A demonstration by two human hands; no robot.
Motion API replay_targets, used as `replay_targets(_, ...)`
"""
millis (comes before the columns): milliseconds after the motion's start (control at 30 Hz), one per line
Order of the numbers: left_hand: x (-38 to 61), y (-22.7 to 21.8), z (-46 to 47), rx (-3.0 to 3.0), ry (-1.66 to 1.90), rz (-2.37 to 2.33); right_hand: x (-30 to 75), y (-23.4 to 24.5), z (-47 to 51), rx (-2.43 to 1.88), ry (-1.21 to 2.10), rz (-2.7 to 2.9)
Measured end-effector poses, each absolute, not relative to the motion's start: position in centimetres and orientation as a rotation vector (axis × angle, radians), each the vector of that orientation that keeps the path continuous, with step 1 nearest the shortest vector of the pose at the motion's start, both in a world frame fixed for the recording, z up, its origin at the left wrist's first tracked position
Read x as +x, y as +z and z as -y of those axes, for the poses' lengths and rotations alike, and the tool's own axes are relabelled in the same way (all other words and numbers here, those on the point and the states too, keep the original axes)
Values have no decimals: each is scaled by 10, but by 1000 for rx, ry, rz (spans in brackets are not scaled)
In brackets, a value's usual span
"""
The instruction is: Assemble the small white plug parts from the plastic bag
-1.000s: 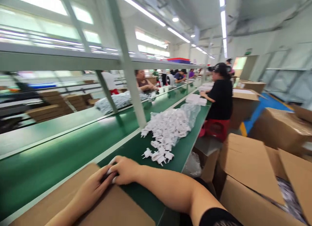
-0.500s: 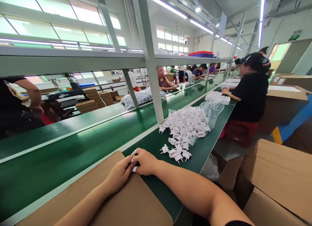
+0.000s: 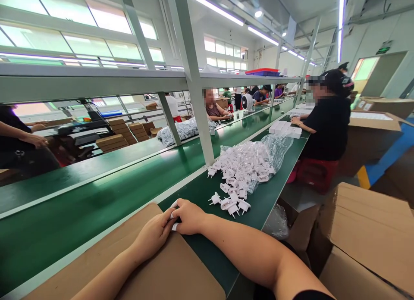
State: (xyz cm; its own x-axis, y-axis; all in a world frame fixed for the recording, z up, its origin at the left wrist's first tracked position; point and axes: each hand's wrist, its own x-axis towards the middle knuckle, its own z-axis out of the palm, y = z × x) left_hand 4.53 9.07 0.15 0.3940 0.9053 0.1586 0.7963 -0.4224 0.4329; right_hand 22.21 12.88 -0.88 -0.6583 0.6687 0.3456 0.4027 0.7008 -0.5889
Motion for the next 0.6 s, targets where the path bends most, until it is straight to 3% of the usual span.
replay_targets(600,43,0,-90,2321,594,-1426,222,-18,-133,-723,598,2351)
